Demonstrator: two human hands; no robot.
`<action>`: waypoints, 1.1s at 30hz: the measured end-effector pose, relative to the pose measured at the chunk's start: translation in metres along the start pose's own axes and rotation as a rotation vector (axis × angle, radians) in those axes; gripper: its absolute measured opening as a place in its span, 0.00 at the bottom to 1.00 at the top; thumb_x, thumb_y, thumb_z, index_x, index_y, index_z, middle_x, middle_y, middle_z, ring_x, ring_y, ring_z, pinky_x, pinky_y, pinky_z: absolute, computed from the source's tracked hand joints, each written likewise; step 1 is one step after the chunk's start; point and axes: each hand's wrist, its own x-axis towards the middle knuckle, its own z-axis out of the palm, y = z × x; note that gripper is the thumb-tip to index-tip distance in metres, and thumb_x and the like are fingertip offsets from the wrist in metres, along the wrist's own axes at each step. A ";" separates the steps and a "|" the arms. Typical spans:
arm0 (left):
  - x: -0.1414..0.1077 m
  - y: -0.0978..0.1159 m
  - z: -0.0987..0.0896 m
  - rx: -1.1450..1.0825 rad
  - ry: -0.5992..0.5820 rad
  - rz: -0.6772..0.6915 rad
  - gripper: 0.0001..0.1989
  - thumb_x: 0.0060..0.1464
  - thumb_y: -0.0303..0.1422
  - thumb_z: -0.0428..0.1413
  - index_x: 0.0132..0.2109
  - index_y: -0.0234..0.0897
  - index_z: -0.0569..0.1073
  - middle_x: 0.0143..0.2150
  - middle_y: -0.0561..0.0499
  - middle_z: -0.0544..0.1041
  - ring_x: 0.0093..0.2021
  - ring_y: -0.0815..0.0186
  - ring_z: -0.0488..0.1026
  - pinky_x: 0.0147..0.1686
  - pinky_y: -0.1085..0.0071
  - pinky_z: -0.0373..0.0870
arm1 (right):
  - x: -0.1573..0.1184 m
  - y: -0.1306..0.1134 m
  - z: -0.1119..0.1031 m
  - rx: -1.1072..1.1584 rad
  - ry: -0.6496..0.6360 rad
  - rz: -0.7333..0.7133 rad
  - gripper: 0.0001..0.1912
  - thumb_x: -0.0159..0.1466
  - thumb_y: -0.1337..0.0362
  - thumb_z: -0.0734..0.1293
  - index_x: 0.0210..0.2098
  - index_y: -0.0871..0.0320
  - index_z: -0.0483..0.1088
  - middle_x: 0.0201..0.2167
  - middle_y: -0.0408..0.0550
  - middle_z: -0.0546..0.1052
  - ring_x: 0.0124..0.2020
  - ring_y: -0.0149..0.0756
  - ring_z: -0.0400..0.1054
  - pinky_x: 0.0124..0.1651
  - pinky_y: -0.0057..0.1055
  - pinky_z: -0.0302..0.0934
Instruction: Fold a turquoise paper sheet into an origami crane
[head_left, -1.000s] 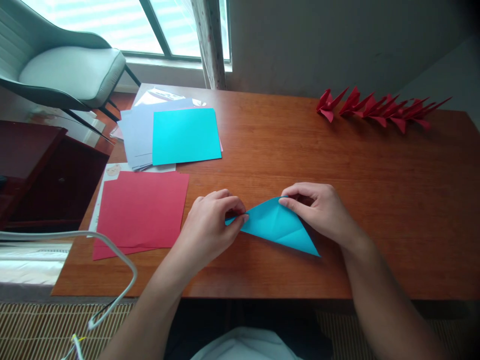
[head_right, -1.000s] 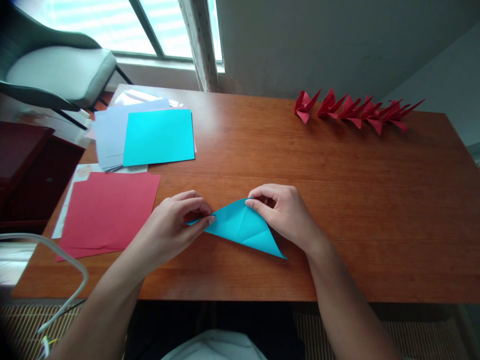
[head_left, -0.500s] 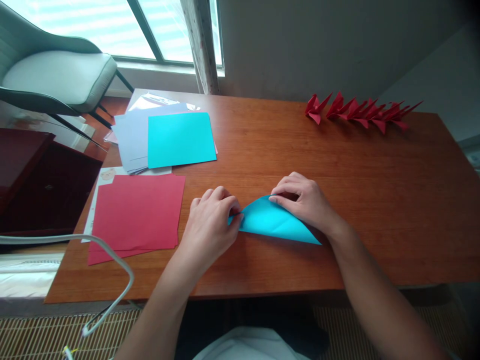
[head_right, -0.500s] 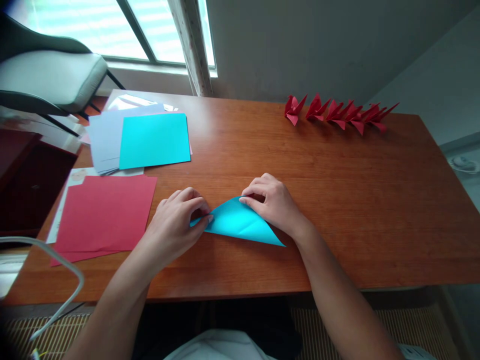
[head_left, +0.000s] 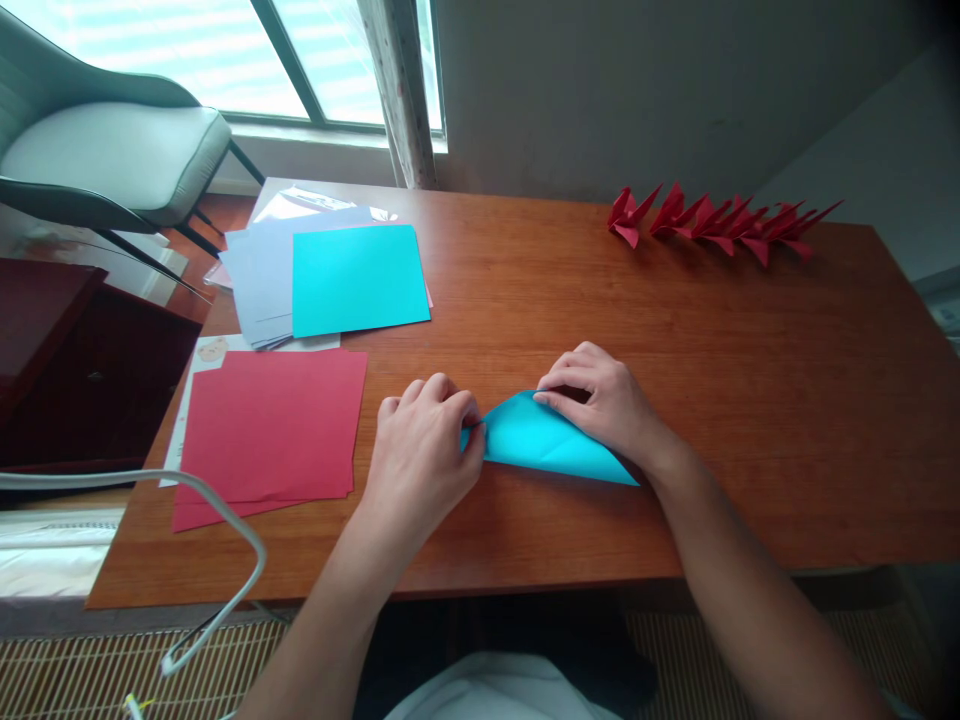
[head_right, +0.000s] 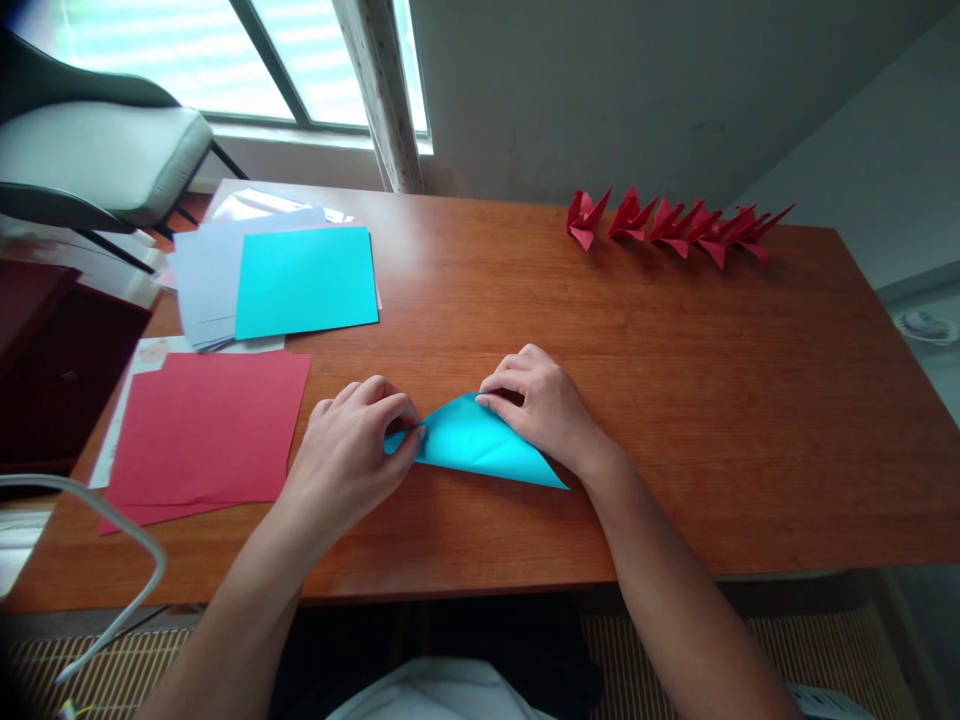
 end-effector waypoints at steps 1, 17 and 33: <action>0.000 0.000 0.000 0.009 0.002 0.003 0.06 0.61 0.33 0.53 0.36 0.41 0.74 0.41 0.47 0.75 0.46 0.54 0.71 0.40 0.59 0.57 | 0.000 0.000 0.000 -0.006 0.001 -0.007 0.04 0.65 0.65 0.71 0.33 0.52 0.78 0.33 0.45 0.81 0.40 0.41 0.69 0.45 0.39 0.64; -0.002 0.001 0.004 0.124 0.006 0.014 0.04 0.63 0.33 0.52 0.39 0.43 0.72 0.44 0.48 0.74 0.47 0.52 0.70 0.40 0.58 0.58 | 0.000 0.009 0.003 -0.152 -0.065 -0.129 0.06 0.68 0.63 0.69 0.34 0.56 0.73 0.35 0.47 0.77 0.40 0.41 0.67 0.45 0.39 0.64; 0.010 -0.014 0.008 -0.016 -0.056 0.428 0.15 0.64 0.23 0.49 0.49 0.44 0.75 0.50 0.50 0.78 0.46 0.59 0.70 0.40 0.62 0.59 | 0.014 -0.001 -0.010 -0.220 -0.243 -0.217 0.09 0.72 0.66 0.64 0.39 0.57 0.76 0.37 0.48 0.77 0.41 0.40 0.66 0.45 0.36 0.62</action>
